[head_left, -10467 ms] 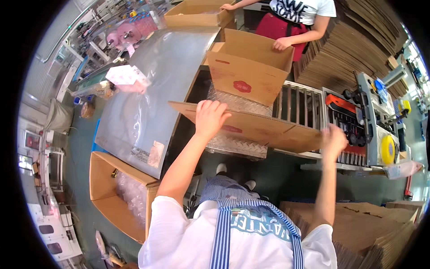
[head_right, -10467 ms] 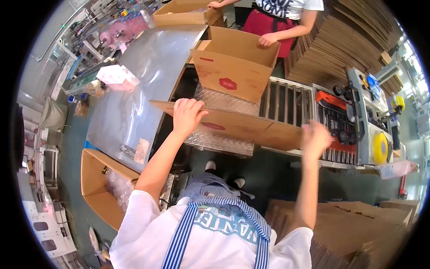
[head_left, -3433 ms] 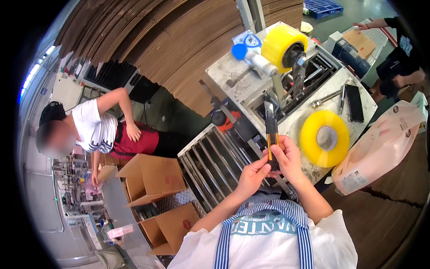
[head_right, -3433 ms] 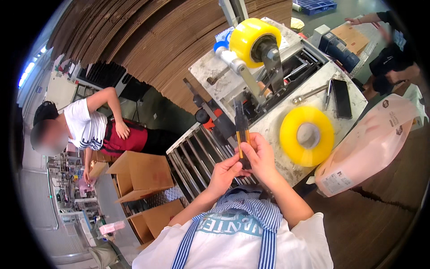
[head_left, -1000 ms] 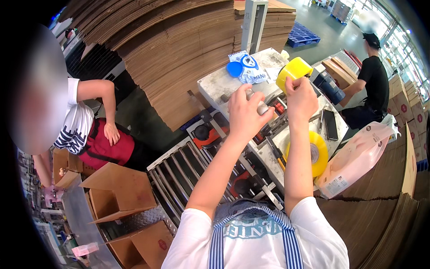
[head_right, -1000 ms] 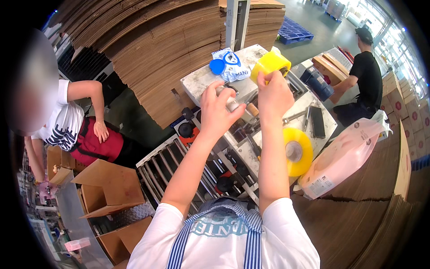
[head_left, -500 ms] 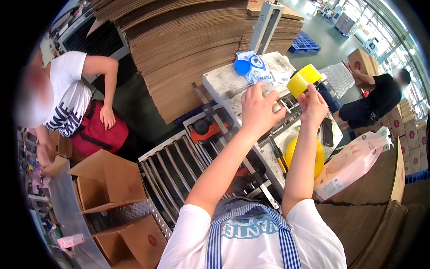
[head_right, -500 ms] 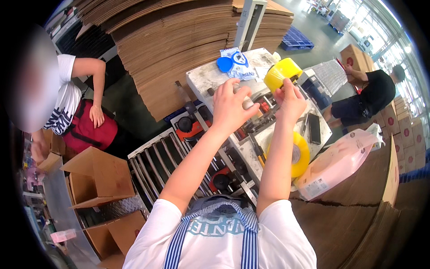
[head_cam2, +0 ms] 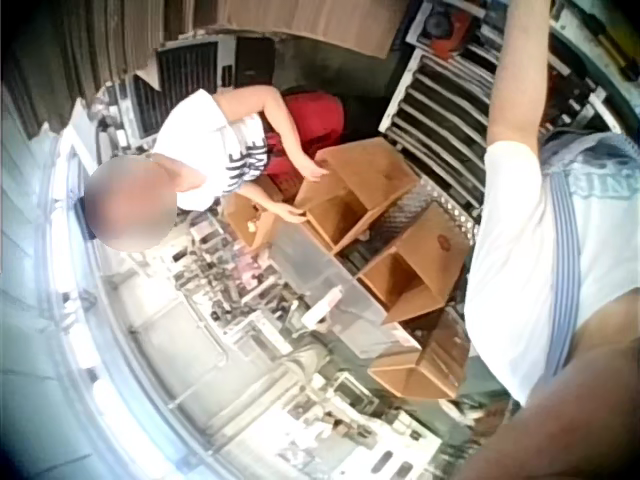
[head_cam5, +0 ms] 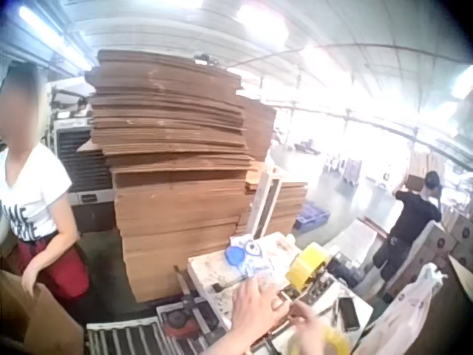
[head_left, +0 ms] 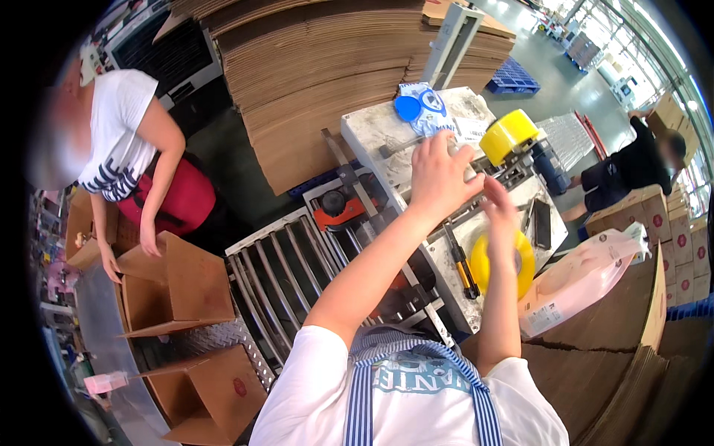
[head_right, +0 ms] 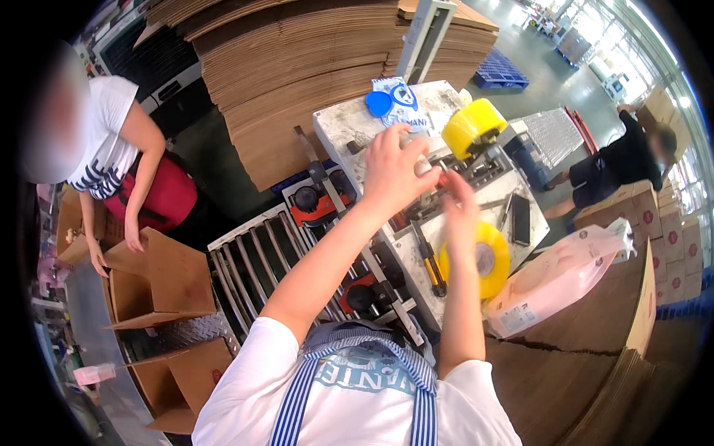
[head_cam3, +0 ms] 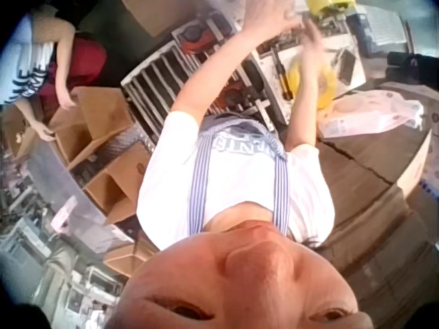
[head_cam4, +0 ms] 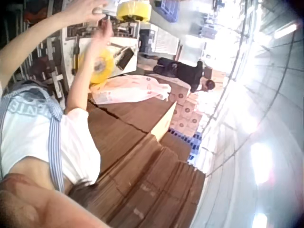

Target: The person tapes a strip of plastic packaging, adjusts a roll of pink material on a machine spindle using a tool, and luego walks to a workstation to assemble cardboard boxes and place items inside them.

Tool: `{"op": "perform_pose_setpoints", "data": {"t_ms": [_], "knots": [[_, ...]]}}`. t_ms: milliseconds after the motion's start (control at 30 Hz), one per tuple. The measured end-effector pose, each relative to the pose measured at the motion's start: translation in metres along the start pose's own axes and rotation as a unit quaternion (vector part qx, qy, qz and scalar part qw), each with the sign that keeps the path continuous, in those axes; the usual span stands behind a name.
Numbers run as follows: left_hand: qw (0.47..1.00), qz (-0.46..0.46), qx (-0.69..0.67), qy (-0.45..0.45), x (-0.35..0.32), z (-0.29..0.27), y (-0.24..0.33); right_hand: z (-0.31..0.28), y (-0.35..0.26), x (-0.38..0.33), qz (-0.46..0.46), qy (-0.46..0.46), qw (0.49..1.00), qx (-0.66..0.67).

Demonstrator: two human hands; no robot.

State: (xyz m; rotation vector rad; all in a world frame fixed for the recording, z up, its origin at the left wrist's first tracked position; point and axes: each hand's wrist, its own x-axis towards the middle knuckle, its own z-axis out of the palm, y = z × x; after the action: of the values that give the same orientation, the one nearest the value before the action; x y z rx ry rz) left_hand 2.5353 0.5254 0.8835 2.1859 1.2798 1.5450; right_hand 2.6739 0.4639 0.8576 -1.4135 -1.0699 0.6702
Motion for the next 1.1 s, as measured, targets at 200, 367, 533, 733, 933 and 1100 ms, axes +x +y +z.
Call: {"op": "perform_pose_setpoints", "data": {"t_ms": [200, 367, 533, 733, 933, 1100], "knots": [[1.0, -0.027, -0.001, -0.014, -0.039, -0.036, -0.013, 0.021, 0.05, 0.013, -0.1, -0.077, 0.983, -0.135], [0.878, -0.236, 0.274, -0.315, -0.192, -0.128, -0.094, 0.024, 0.045, 0.007, -0.158, -0.037, 0.968, -0.192], [0.925, -0.134, 0.132, -0.329, -0.045, -0.13, -0.032, 0.014, 0.037, 0.0, -0.158, -0.091, 0.956, -0.229], [0.938, -0.136, -0.065, -0.312, 0.09, 0.042, 0.032, 0.001, 0.03, 0.006, -0.184, -0.133, 0.95, -0.214], [0.931, -0.105, -0.234, -0.259, 0.085, 0.064, -0.002, -0.068, -0.016, 0.063, -0.207, 0.122, 0.97, 0.029], [0.908, -0.196, -0.257, -0.264, 0.09, 0.082, 0.002, -0.081, 0.0, 0.191, -0.093, -0.233, 0.959, 0.135]]}}
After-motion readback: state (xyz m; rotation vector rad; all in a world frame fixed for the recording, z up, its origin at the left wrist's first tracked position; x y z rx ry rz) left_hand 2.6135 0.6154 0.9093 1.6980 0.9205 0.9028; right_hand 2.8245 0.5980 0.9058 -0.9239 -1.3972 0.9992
